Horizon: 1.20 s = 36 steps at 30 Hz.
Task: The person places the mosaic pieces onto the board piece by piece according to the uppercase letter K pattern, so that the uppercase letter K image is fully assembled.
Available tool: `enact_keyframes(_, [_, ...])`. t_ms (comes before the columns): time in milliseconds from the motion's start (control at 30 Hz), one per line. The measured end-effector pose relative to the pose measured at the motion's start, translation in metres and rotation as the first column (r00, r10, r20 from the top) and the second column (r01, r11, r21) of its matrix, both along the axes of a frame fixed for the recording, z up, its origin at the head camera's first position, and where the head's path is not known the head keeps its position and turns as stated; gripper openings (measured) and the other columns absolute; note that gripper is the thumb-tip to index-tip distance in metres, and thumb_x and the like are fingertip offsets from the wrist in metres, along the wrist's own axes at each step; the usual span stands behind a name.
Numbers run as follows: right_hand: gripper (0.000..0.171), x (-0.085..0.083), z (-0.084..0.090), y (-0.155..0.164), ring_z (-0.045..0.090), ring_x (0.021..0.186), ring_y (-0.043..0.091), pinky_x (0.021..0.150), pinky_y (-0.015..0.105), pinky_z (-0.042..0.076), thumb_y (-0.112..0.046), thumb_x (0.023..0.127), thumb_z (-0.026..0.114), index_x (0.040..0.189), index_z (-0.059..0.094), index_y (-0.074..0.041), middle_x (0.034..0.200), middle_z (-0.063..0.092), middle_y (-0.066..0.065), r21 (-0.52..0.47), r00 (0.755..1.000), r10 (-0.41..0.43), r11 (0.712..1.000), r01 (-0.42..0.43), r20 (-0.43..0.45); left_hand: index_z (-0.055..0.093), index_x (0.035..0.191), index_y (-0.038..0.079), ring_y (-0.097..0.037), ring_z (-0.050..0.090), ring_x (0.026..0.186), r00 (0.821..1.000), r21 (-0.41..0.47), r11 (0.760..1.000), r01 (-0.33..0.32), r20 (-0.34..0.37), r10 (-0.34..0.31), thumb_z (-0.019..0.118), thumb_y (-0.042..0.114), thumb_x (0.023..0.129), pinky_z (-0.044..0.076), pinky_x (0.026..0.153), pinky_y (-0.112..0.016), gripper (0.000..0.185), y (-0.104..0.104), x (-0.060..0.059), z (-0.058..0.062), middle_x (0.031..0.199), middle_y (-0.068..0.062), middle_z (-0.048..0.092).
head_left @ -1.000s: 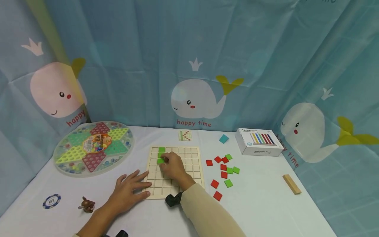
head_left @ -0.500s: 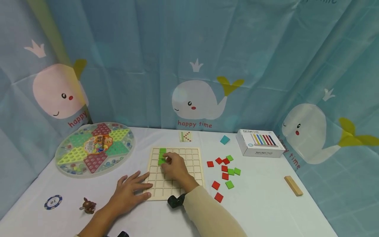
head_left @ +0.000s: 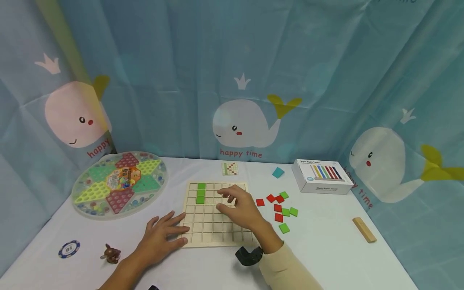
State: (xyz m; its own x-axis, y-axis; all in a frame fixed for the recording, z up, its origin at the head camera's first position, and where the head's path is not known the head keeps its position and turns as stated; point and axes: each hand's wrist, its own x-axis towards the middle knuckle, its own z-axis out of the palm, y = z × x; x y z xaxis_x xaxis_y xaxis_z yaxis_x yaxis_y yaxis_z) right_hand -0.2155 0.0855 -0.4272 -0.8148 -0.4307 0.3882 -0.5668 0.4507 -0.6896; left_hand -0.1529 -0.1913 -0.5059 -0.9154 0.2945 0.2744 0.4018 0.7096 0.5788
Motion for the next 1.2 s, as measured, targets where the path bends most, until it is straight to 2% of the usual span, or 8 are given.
enact_keyframes(267, [0.033, 0.021, 0.009, 0.055, 0.055, 0.084, 0.021, 0.069, 0.038, 0.050, -0.016, 0.082, 0.076, 0.115, 0.069, -0.021, 0.103, 0.060, -0.016, 0.013, 0.998, -0.013, 1.000, 0.014, -0.055, 0.077, 0.105, 0.021, -0.040, 0.037, 0.133, 1.000, 0.001, 1.000, -0.007, -0.010, 0.007, 0.076, 0.043, 0.079, 0.012, 0.100, -0.066, 0.034, 0.000, 0.001, -0.002, 0.137, -0.003, 0.055])
enact_keyframes(467, [0.038, 0.027, 0.007, 0.092, 0.054, 0.085, 0.019, 0.068, 0.039, 0.049, -0.013, 0.080, 0.077, 0.116, 0.068, -0.022, 0.107, 0.060, -0.014, 0.068, 0.997, 0.023, 0.998, -0.018, -0.073, 0.077, 0.105, 0.022, -0.041, 0.037, 0.132, 1.000, 0.009, 1.000, -0.004, -0.018, 0.004, 0.076, 0.042, 0.079, 0.012, 0.099, -0.066, 0.033, 0.001, 0.003, -0.002, 0.136, -0.004, 0.056])
enact_keyframes(667, [0.040, 0.028, -0.005, 0.130, 0.056, 0.089, 0.025, 0.071, 0.043, 0.051, -0.012, 0.080, 0.078, 0.116, 0.067, -0.025, 0.107, 0.061, -0.011, 0.101, 0.999, -0.047, 0.994, 0.044, 0.022, 0.077, 0.106, 0.022, -0.039, 0.036, 0.133, 1.000, 0.003, 1.000, -0.006, -0.006, 0.006, 0.076, 0.043, 0.080, 0.012, 0.100, -0.065, 0.033, 0.001, 0.002, 0.000, 0.137, -0.003, 0.055])
enact_keyframes(767, [0.041, 0.027, -0.015, 0.147, 0.056, 0.089, 0.027, 0.072, 0.040, 0.050, -0.009, 0.080, 0.077, 0.116, 0.067, -0.027, 0.108, 0.062, -0.005, 0.127, 0.996, -0.078, 0.989, 0.072, 0.049, 0.077, 0.106, 0.022, -0.039, 0.036, 0.133, 1.000, 0.001, 1.000, -0.009, -0.004, 0.009, 0.075, 0.044, 0.080, 0.012, 0.101, -0.065, 0.034, 0.001, 0.003, 0.001, 0.137, -0.002, 0.055])
enact_keyframes(900, [0.037, 0.027, -0.024, 0.166, 0.054, 0.088, 0.024, 0.072, 0.037, 0.048, -0.009, 0.081, 0.077, 0.114, 0.068, -0.021, 0.104, 0.063, -0.001, 0.168, 0.991, -0.109, 0.981, 0.096, 0.073, 0.077, 0.105, 0.022, -0.040, 0.037, 0.132, 1.000, 0.005, 1.000, -0.008, -0.018, 0.008, 0.076, 0.043, 0.080, 0.013, 0.100, -0.066, 0.033, 0.002, 0.003, 0.002, 0.136, -0.003, 0.055])
enact_keyframes(1000, [0.031, 0.025, -0.031, 0.177, 0.052, 0.089, 0.022, 0.073, 0.037, 0.047, -0.013, 0.082, 0.077, 0.111, 0.069, -0.019, 0.102, 0.064, -0.003, 0.191, 0.984, -0.138, 0.975, 0.114, 0.116, 0.077, 0.105, 0.022, -0.040, 0.037, 0.132, 1.000, 0.007, 1.000, -0.012, -0.021, 0.012, 0.076, 0.042, 0.080, 0.013, 0.100, -0.066, 0.032, 0.002, 0.003, 0.002, 0.136, -0.003, 0.055])
enact_keyframes(1200, [0.025, 0.023, -0.045, 0.193, 0.050, 0.089, 0.019, 0.072, 0.032, 0.045, -0.016, 0.082, 0.076, 0.105, 0.071, -0.021, 0.097, 0.061, -0.007, 0.201, 0.963, -0.155, 0.973, 0.111, 0.219, 0.077, 0.106, 0.022, -0.039, 0.036, 0.133, 1.000, -0.006, 1.000, -0.007, 0.007, 0.007, 0.076, 0.043, 0.079, 0.012, 0.101, -0.065, 0.034, 0.000, 0.002, 0.001, 0.138, -0.003, 0.054])
